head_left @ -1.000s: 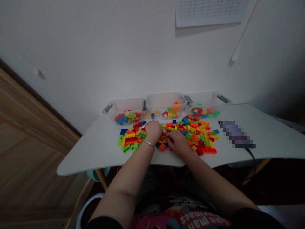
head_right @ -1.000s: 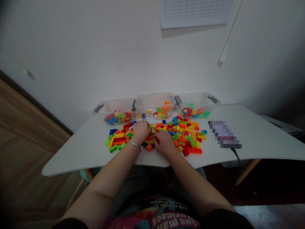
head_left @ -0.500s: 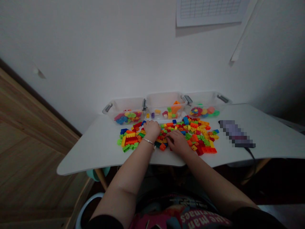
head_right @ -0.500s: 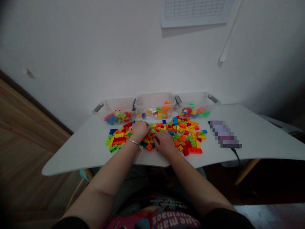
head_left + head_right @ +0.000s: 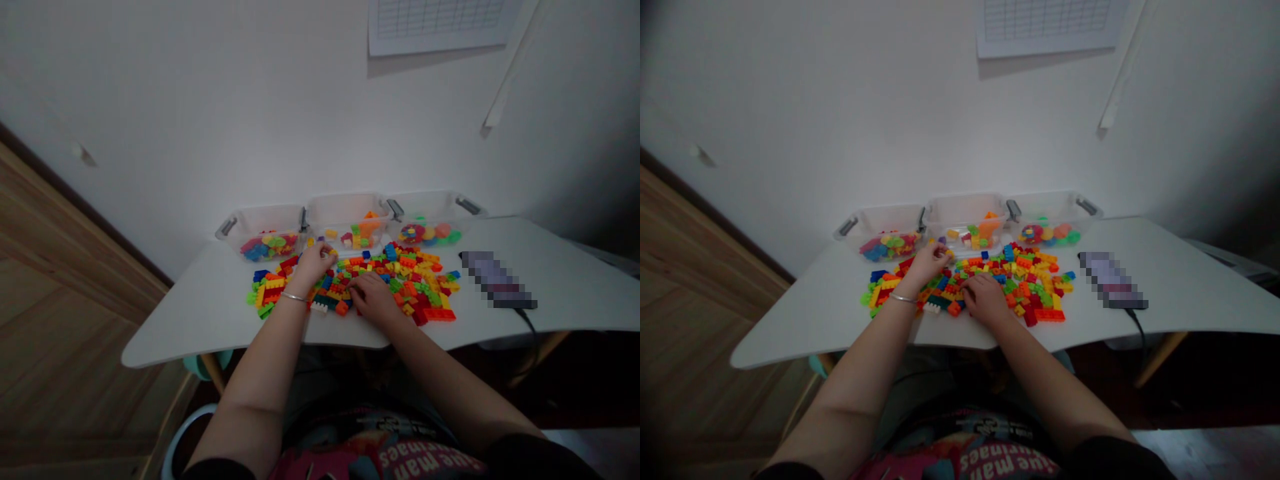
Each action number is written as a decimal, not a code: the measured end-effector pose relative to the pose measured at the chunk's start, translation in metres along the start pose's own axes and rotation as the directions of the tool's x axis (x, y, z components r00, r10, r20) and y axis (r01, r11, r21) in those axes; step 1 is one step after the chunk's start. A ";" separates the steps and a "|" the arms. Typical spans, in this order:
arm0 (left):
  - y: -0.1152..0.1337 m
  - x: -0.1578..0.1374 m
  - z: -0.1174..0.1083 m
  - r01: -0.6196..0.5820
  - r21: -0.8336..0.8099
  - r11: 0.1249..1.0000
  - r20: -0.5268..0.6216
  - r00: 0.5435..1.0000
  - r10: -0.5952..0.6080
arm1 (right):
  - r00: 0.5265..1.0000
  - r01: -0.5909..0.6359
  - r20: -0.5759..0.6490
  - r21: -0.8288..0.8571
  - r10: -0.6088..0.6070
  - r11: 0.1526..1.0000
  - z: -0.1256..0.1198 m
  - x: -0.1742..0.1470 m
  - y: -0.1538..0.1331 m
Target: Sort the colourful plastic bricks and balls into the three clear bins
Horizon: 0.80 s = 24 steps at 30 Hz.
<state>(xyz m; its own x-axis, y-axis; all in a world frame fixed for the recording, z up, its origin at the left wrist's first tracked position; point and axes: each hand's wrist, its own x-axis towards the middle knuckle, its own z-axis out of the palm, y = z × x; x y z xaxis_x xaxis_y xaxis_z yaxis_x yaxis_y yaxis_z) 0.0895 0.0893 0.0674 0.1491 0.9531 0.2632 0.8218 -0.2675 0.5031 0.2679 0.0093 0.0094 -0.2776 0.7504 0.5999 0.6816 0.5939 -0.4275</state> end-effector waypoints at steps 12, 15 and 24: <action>0.024 0.025 -0.033 -0.237 -0.198 0.951 -0.401 0.905 0.142 | 1.000 -0.009 0.001 0.009 0.009 1.000 -0.001 -0.001 0.000; 0.027 0.034 -0.041 -0.112 -0.036 0.993 -0.407 0.909 0.088 | 1.000 -0.009 0.006 0.009 0.009 1.000 -0.002 0.000 0.001; 0.027 0.044 -0.039 0.087 0.100 0.991 -0.320 0.946 -0.051 | 1.000 -0.004 0.018 0.004 0.004 1.000 -0.002 0.000 0.003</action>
<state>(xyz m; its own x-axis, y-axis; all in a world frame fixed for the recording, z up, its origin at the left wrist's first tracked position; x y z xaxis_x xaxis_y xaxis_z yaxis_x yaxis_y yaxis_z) 0.0970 0.1182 0.1251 -0.0769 0.8699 0.4871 0.8826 -0.1678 0.4391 0.2712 0.0103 0.0099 -0.2874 0.7577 0.5859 0.6797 0.5923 -0.4326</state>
